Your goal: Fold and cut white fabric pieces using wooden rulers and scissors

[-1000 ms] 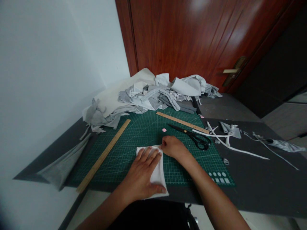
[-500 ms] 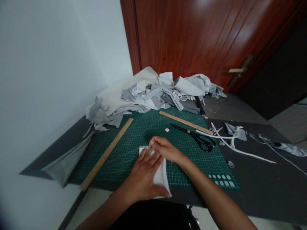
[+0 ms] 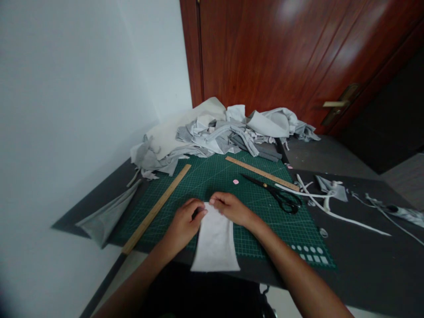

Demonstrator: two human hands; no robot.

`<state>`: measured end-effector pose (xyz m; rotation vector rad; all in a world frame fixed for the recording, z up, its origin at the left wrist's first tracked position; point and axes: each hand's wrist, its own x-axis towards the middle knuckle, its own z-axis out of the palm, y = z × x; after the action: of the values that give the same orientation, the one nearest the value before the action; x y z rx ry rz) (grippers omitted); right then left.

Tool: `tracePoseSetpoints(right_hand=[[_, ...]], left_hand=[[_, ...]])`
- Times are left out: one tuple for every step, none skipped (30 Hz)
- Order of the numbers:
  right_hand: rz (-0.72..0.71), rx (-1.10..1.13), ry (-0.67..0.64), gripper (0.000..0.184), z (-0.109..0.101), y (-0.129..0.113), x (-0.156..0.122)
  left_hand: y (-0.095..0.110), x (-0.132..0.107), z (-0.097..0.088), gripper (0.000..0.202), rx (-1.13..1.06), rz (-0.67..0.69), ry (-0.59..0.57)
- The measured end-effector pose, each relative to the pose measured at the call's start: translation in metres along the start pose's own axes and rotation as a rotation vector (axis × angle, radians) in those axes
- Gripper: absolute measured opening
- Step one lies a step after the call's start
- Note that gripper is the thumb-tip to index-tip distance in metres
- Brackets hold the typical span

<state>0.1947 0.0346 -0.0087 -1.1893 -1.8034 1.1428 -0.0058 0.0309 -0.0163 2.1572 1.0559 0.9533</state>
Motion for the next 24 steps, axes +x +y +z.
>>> tracePoseSetpoints(right_hand=[[-0.047, -0.086, -0.002, 0.03, 0.003, -0.002, -0.002], [-0.091, -0.17, 0.0, 0.027, 0.007, -0.005, -0.003], [-0.126, -0.247, 0.003, 0.025, 0.011, -0.008, -0.005], [-0.152, -0.319, 0.005, 0.025, 0.015, -0.01, -0.006], [-0.168, -0.385, 0.002, 0.025, 0.018, -0.013, -0.007], [-0.174, -0.449, 0.001, 0.025, 0.021, -0.014, -0.008], [-0.172, -0.51, 0.0, 0.025, 0.024, -0.016, -0.009], [-0.169, -0.565, -0.004, 0.025, 0.026, -0.017, -0.01], [-0.167, -0.612, -0.009, 0.025, 0.028, -0.018, -0.011], [-0.169, -0.651, -0.014, 0.025, 0.029, -0.019, -0.011], [-0.175, -0.682, -0.023, 0.025, 0.029, -0.02, -0.012], [-0.182, -0.71, -0.034, 0.025, 0.03, -0.021, -0.012], [-0.188, -0.737, -0.045, 0.026, 0.03, -0.023, -0.013], [-0.19, -0.763, -0.05, 0.026, 0.03, -0.024, -0.013], [-0.188, -0.789, -0.051, 0.027, 0.031, -0.024, -0.013], [-0.182, -0.815, -0.052, 0.028, 0.031, -0.025, -0.013], [-0.174, -0.838, -0.049, 0.029, 0.032, -0.026, -0.013], [-0.166, -0.856, -0.047, 0.031, 0.033, -0.026, -0.013], [-0.161, -0.87, -0.047, 0.032, 0.034, -0.026, -0.013], [-0.157, -0.879, -0.049, 0.033, 0.035, -0.027, -0.013], [-0.153, -0.885, -0.048, 0.034, 0.036, -0.027, -0.013], [-0.15, -0.886, -0.048, 0.035, 0.036, -0.027, -0.013], [-0.145, -0.885, -0.048, 0.035, 0.036, -0.027, -0.013], [-0.138, -0.884, -0.049, 0.034, 0.036, -0.027, -0.013]], left_hand=[[-0.005, 0.001, -0.001, 0.01, 0.021, 0.003, 0.003], [-0.009, 0.002, -0.002, 0.012, 0.05, 0.008, 0.008], [-0.012, 0.002, -0.003, 0.016, 0.091, 0.016, 0.021], [-0.015, 0.002, -0.002, 0.019, 0.133, 0.022, 0.04], [-0.017, 0.002, -0.002, 0.02, 0.177, 0.026, 0.054], [-0.019, 0.002, -0.001, 0.02, 0.213, 0.029, 0.062], [-0.019, 0.002, -0.001, 0.02, 0.234, 0.027, 0.064], [-0.02, 0.002, -0.001, 0.019, 0.24, 0.023, 0.059], [-0.02, 0.001, -0.001, 0.019, 0.233, 0.017, 0.05], [-0.02, 0.001, -0.001, 0.02, 0.221, 0.011, 0.047], [-0.02, 0.001, -0.001, 0.021, 0.207, 0.004, 0.05], [-0.02, 0.001, -0.002, 0.022, 0.195, -0.002, 0.057], [-0.02, 0.001, -0.002, 0.024, 0.184, -0.009, 0.065], [-0.021, 0.001, -0.003, 0.027, 0.175, -0.014, 0.072], [-0.021, 0.0, -0.003, 0.03, 0.168, -0.017, 0.081], [-0.022, 0.0, -0.003, 0.033, 0.16, -0.019, 0.089], [-0.023, -0.001, -0.004, 0.036, 0.152, -0.017, 0.093], [-0.024, -0.001, -0.004, 0.037, 0.141, -0.014, 0.096], [-0.025, -0.001, -0.004, 0.037, 0.129, -0.013, 0.097], [-0.026, -0.001, -0.004, 0.035, 0.114, -0.017, 0.104], [-0.026, -0.001, -0.005, 0.032, 0.098, -0.025, 0.118], [-0.025, 0.0, -0.005, 0.029, 0.082, -0.033, 0.138], [-0.025, 0.0, -0.006, 0.027, 0.068, -0.041, 0.167], [-0.023, 0.0, -0.007, 0.025, 0.06, -0.044, 0.199]])
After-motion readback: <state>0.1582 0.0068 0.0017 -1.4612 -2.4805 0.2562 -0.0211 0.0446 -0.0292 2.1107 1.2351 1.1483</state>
